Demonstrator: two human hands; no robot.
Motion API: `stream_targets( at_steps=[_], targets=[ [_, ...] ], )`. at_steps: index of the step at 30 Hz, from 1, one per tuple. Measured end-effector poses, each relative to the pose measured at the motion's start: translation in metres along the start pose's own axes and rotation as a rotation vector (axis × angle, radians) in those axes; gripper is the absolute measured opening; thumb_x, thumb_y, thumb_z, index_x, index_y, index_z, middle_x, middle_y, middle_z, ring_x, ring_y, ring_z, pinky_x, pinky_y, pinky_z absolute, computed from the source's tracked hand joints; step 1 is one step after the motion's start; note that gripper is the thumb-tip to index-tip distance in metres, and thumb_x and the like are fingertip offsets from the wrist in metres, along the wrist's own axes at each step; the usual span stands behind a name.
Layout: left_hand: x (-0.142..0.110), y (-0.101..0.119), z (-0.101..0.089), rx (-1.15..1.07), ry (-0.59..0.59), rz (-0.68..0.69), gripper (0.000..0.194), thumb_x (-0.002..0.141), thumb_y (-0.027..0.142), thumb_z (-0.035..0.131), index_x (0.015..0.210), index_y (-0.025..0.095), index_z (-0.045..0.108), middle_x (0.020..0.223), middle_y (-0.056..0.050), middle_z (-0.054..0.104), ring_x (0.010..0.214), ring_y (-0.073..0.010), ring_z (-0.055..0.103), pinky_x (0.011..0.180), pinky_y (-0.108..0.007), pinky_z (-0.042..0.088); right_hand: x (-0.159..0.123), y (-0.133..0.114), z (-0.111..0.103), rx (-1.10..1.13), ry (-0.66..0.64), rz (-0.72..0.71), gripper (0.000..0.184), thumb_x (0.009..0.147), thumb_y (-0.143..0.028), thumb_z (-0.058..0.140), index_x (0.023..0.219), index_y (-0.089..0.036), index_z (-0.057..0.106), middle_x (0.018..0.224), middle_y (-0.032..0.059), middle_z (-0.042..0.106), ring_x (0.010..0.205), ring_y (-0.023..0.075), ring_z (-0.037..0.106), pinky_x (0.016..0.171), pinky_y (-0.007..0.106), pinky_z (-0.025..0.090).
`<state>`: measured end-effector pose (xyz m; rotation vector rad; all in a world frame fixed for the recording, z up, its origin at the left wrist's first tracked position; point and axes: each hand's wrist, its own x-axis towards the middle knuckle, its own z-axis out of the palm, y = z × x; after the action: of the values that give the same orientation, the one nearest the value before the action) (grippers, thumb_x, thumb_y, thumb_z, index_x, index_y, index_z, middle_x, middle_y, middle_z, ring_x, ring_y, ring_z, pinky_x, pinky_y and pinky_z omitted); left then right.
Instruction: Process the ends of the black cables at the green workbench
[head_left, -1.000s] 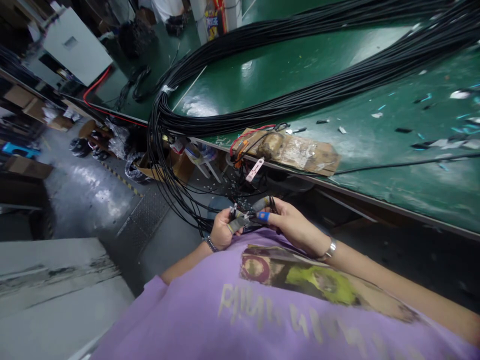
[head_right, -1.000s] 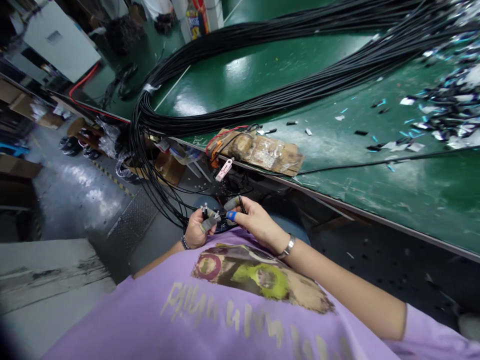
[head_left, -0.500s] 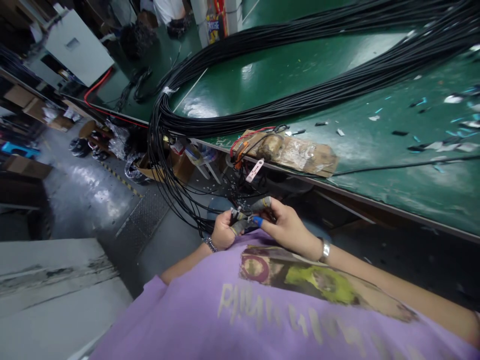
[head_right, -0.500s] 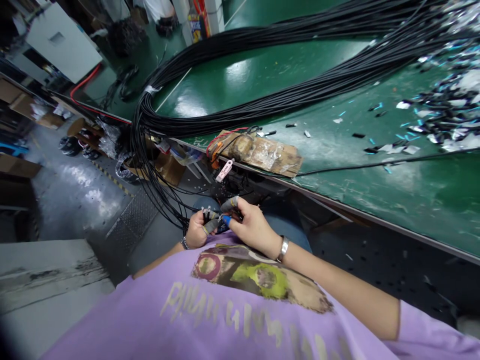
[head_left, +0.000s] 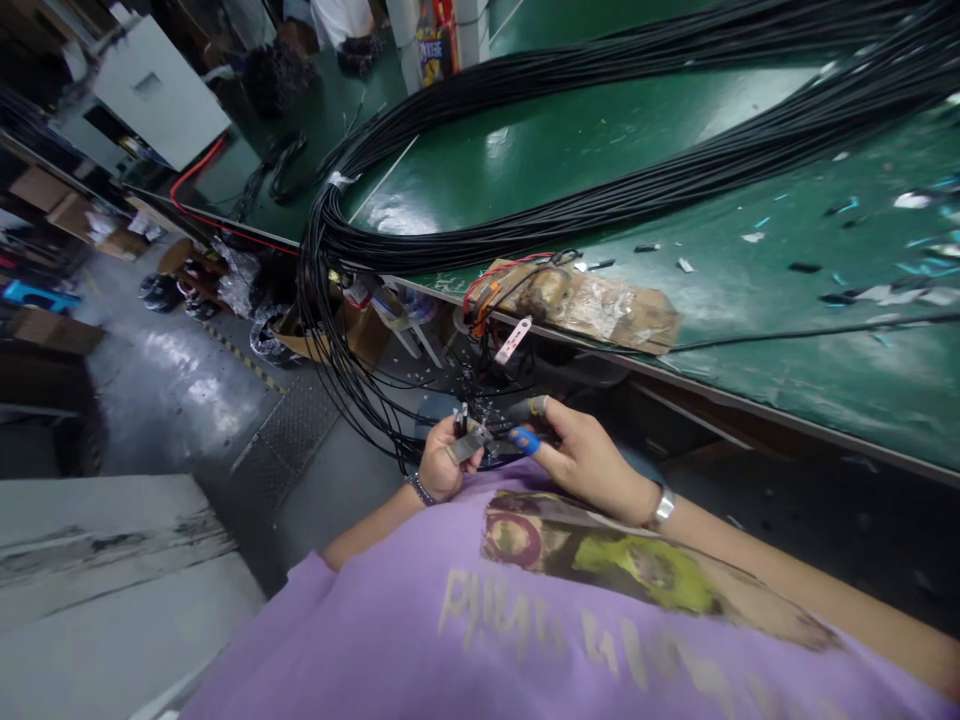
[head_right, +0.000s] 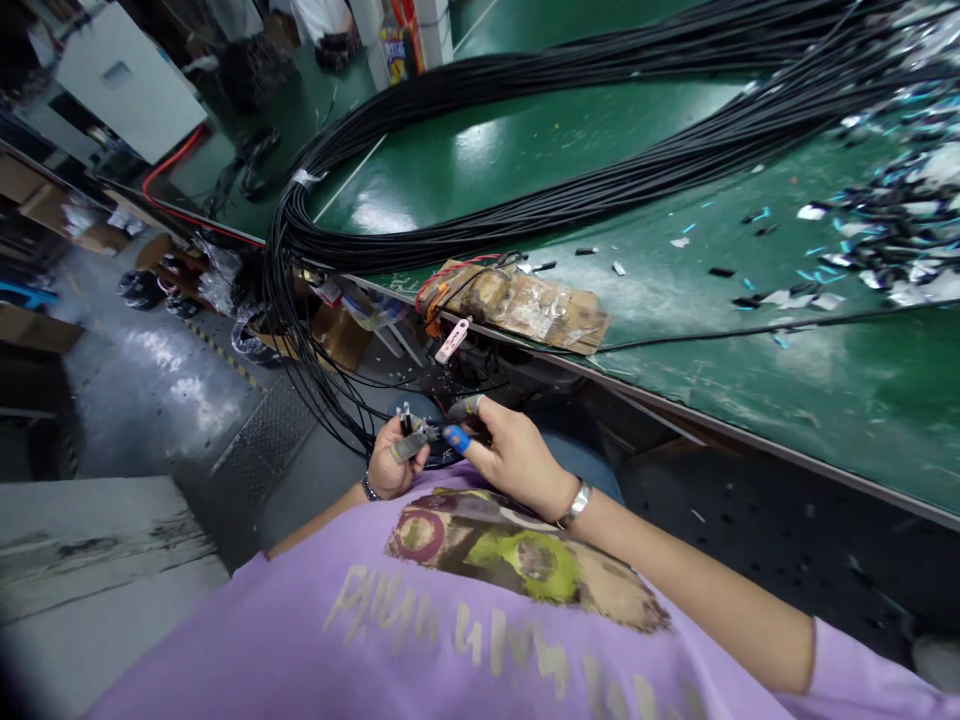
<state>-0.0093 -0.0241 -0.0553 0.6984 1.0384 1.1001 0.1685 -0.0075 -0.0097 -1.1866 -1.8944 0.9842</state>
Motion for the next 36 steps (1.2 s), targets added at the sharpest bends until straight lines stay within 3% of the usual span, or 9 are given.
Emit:
stream_targets(
  at_steps=[5,9,13,16,25,36],
  targets=[
    [0.000,0.014,0.004,-0.274,-0.095,-0.144,0.040,0.059,0.039,0.078,0.059,0.017,0.044,0.033,0.010,0.036,0.025,-0.0024,0.022,0.032,-0.018,0.012,0.005,0.000,0.001,-0.113,0.013,-0.142,0.027,0.069,-0.010,0.049,0.092,-0.021,0.060,0.081,0.0040,0.067,0.073,0.0180,0.063,0.065,0.028,0.050],
    [-0.001,0.021,0.005,-0.353,-0.161,-0.241,0.037,0.066,0.033,0.073,0.058,0.017,0.040,0.035,0.009,0.035,0.026,-0.0024,0.023,0.033,-0.018,0.009,0.013,-0.006,0.005,-0.066,0.083,-0.175,0.026,0.072,-0.010,0.050,0.094,-0.021,0.059,0.077,0.0024,0.067,0.069,0.0165,0.063,0.062,0.026,0.050],
    [-0.003,0.020,0.008,-0.328,-0.195,-0.230,0.026,0.066,0.031,0.072,0.072,0.017,0.051,0.035,0.010,0.037,0.026,-0.0028,0.023,0.034,-0.019,0.007,0.018,-0.009,0.009,-0.055,0.098,-0.197,0.025,0.073,-0.010,0.051,0.094,-0.021,0.058,0.078,0.0023,0.068,0.068,0.0154,0.063,0.059,0.025,0.049],
    [-0.005,0.018,0.012,-0.283,-0.172,-0.209,0.030,0.065,0.034,0.073,0.080,0.017,0.053,0.035,0.010,0.040,0.025,-0.0031,0.024,0.033,-0.019,0.008,0.018,-0.008,0.010,-0.098,0.103,-0.216,0.026,0.071,-0.009,0.050,0.093,-0.020,0.058,0.077,0.0023,0.068,0.067,0.0156,0.063,0.058,0.025,0.049],
    [-0.007,0.018,0.019,-0.093,-0.060,-0.161,0.046,0.056,0.050,0.077,0.073,0.016,0.050,0.032,0.010,0.040,0.025,-0.0033,0.026,0.031,-0.019,0.011,0.015,-0.008,0.008,-0.161,0.086,-0.300,0.035,0.062,-0.002,0.047,0.090,-0.021,0.056,0.079,0.0024,0.067,0.072,0.0168,0.063,0.061,0.026,0.049],
    [-0.007,0.018,0.020,-0.045,-0.059,-0.187,0.041,0.057,0.046,0.076,0.073,0.016,0.053,0.031,0.009,0.040,0.025,-0.0038,0.026,0.031,-0.019,0.011,0.014,-0.005,0.005,-0.248,0.027,-0.378,0.034,0.062,-0.004,0.049,0.091,-0.020,0.055,0.083,0.0052,0.065,0.075,0.0192,0.061,0.065,0.029,0.049]
  ],
)
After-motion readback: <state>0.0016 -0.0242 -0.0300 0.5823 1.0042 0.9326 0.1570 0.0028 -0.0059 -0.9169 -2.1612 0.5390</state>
